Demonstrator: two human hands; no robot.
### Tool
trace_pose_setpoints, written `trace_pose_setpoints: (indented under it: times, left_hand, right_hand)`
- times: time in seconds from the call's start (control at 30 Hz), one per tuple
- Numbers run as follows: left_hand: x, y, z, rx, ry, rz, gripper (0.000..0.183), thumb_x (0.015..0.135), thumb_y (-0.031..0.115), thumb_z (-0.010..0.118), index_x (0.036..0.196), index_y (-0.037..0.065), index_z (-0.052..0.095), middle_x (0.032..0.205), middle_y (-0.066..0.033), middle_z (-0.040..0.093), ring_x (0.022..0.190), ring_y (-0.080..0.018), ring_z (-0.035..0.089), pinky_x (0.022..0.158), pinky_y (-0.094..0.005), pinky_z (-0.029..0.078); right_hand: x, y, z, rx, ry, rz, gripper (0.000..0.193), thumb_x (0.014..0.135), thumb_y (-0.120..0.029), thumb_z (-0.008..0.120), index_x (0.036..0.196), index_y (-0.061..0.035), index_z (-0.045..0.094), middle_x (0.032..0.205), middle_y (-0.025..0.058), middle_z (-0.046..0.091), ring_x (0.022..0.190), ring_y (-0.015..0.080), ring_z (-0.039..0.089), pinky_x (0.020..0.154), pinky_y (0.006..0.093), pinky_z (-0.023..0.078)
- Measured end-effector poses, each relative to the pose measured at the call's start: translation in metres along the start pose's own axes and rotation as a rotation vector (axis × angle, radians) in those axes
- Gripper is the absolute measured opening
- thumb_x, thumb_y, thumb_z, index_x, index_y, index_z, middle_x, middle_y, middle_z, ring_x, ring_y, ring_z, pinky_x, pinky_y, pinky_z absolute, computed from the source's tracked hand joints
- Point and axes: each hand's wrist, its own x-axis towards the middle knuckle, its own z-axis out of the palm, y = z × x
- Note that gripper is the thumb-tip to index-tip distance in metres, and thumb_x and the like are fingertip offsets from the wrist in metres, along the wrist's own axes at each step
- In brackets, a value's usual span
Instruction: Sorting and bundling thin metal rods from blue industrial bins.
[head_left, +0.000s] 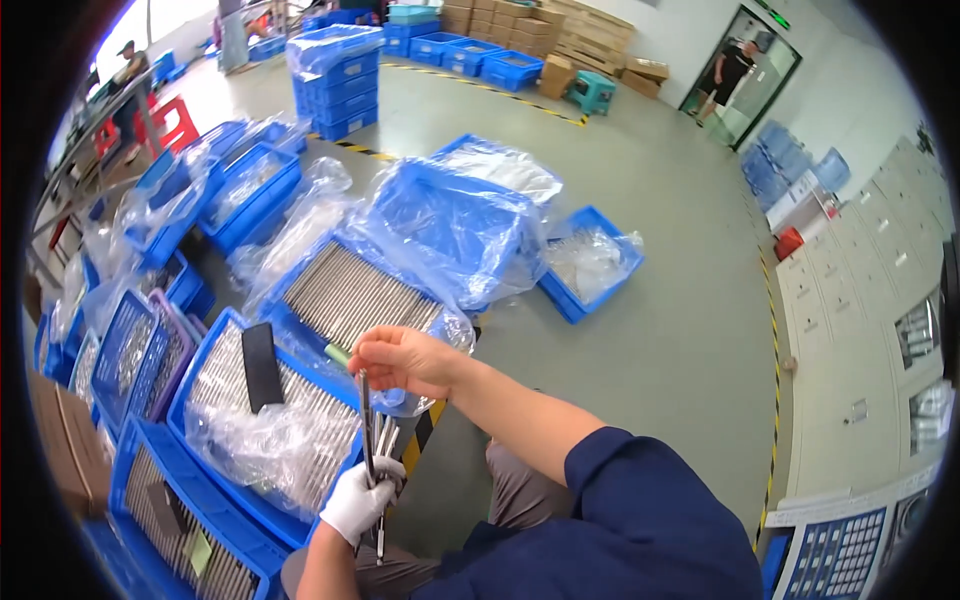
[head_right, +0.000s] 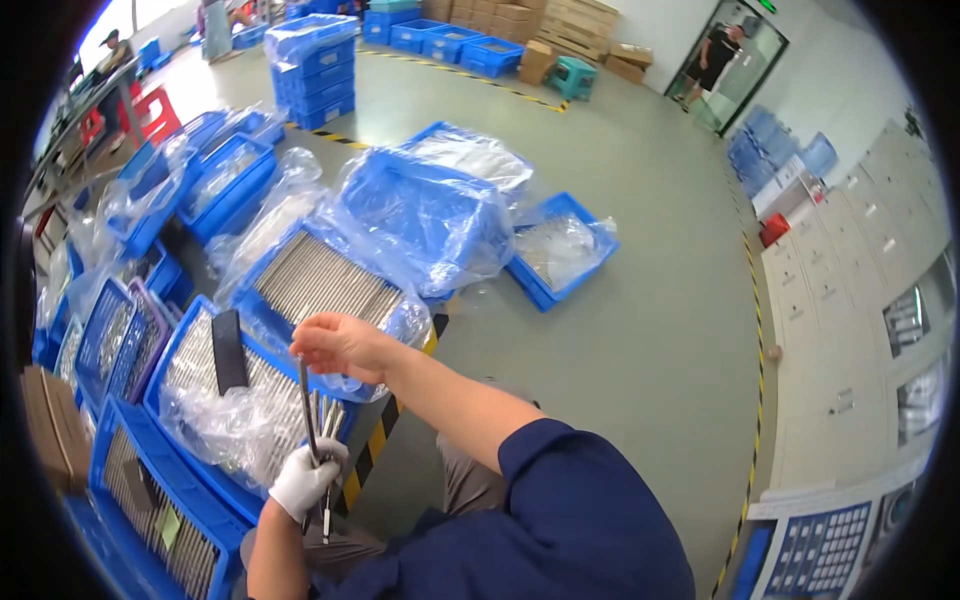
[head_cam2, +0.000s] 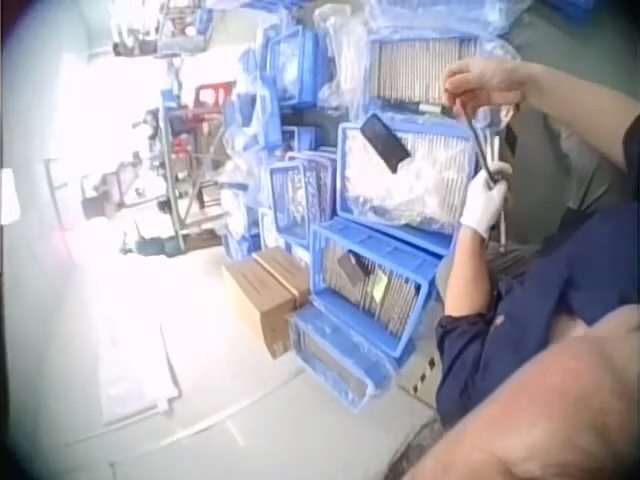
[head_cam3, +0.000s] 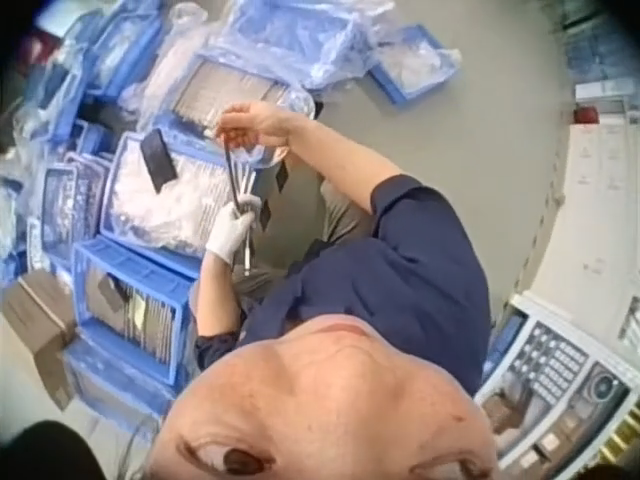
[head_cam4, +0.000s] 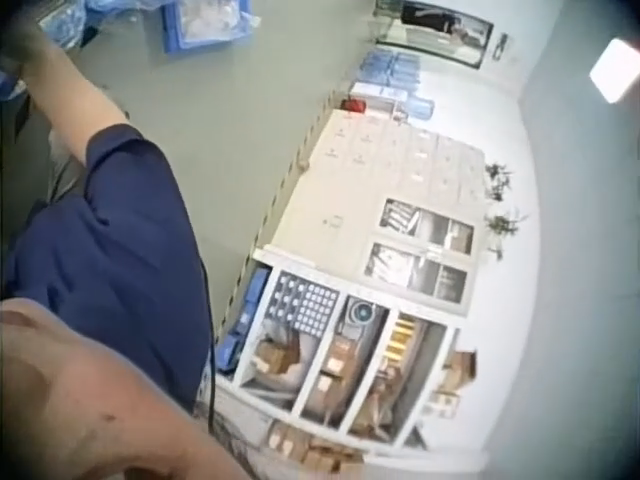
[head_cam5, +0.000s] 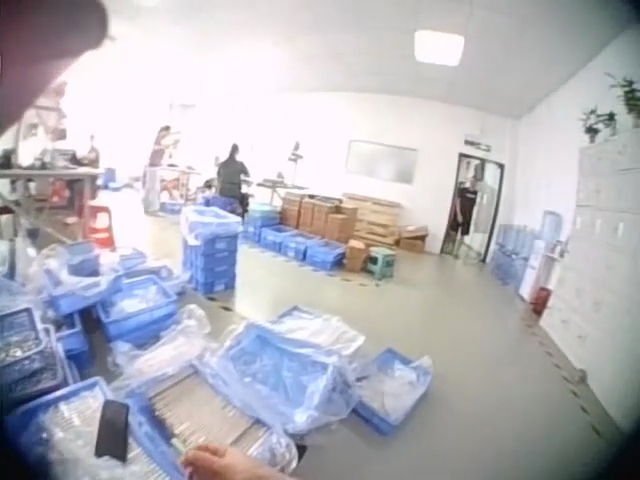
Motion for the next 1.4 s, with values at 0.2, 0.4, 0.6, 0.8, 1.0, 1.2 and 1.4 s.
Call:
trace_pose_setpoints:
  times: [0.2,0.4,0.6,0.8,1.0,1.2,1.4]
  left_hand:
    - [0.007,0.009,0.005,0.089,0.011,-0.002,0.021,0.070,-0.006,0.043,0.084,0.002,0.056,0.069,-0.0030,0.054,0.059,-0.0100,0.051,0.055,-0.0222,0.042]
    - [0.006,0.007,0.002,0.134,0.031,0.008,0.021,0.069,-0.005,0.044,0.084,0.002,0.057,0.070,-0.0037,0.055,0.060,-0.0099,0.051,0.056,-0.0226,0.042]
    - [-0.002,-0.005,-0.001,0.176,0.102,0.002,0.019,0.070,-0.004,0.046,0.084,0.003,0.057,0.072,-0.0032,0.056,0.063,-0.0111,0.052,0.060,-0.0240,0.043]
    - [0.008,0.002,-0.002,0.345,0.066,0.172,0.016,0.071,0.003,0.048,0.084,0.007,0.057,0.066,-0.0094,0.054,0.062,-0.0179,0.053,0.060,-0.0282,0.043]
    - [0.001,0.012,-0.010,0.366,0.095,0.149,0.015,0.073,0.004,0.047,0.084,0.007,0.056,0.075,-0.0129,0.056,0.070,-0.0250,0.056,0.064,-0.0310,0.043]
    - [-0.003,0.004,-0.008,0.418,0.135,0.189,0.015,0.072,0.004,0.047,0.083,0.007,0.056,0.074,-0.0138,0.057,0.072,-0.0270,0.056,0.066,-0.0324,0.043]
    - [-0.009,0.007,-0.008,0.483,0.166,0.189,0.013,0.072,0.004,0.048,0.082,0.007,0.057,0.074,-0.0135,0.056,0.071,-0.0266,0.055,0.065,-0.0316,0.043]
  right_hand:
    - [-0.014,-0.015,0.000,-0.222,-0.099,-0.018,0.012,0.077,-0.014,0.058,0.085,-0.0062,0.053,0.080,0.0039,0.058,0.073,0.0102,0.055,0.062,0.0219,0.045]
    - [-0.020,-0.013,0.000,-0.414,-0.090,-0.067,0.016,0.073,-0.012,0.062,0.086,-0.0035,0.055,0.082,0.0046,0.059,0.076,0.0096,0.055,0.062,0.0212,0.044]
    - [-0.015,0.003,0.008,-0.376,0.036,0.016,0.021,0.072,-0.014,0.063,0.089,-0.0047,0.053,0.082,0.0038,0.059,0.074,0.0093,0.055,0.059,0.0214,0.044]
    - [-0.020,-0.015,0.007,-0.416,0.100,0.058,0.019,0.072,-0.015,0.064,0.086,-0.0073,0.054,0.084,0.0031,0.059,0.078,0.0093,0.055,0.064,0.0216,0.045]
    - [-0.019,-0.010,0.006,-0.328,0.046,0.053,0.014,0.074,-0.006,0.059,0.086,-0.0064,0.052,0.089,0.0082,0.059,0.081,0.0132,0.056,0.065,0.0238,0.046]
    - [-0.020,-0.013,0.006,-0.428,0.050,0.057,0.014,0.074,-0.004,0.060,0.085,-0.0059,0.052,0.088,0.0092,0.059,0.079,0.0123,0.056,0.065,0.0232,0.046]
    - [-0.027,-0.008,0.004,-0.280,-0.084,0.065,0.018,0.071,-0.001,0.061,0.087,-0.0039,0.053,0.088,0.0110,0.059,0.076,0.0114,0.056,0.066,0.0226,0.046]
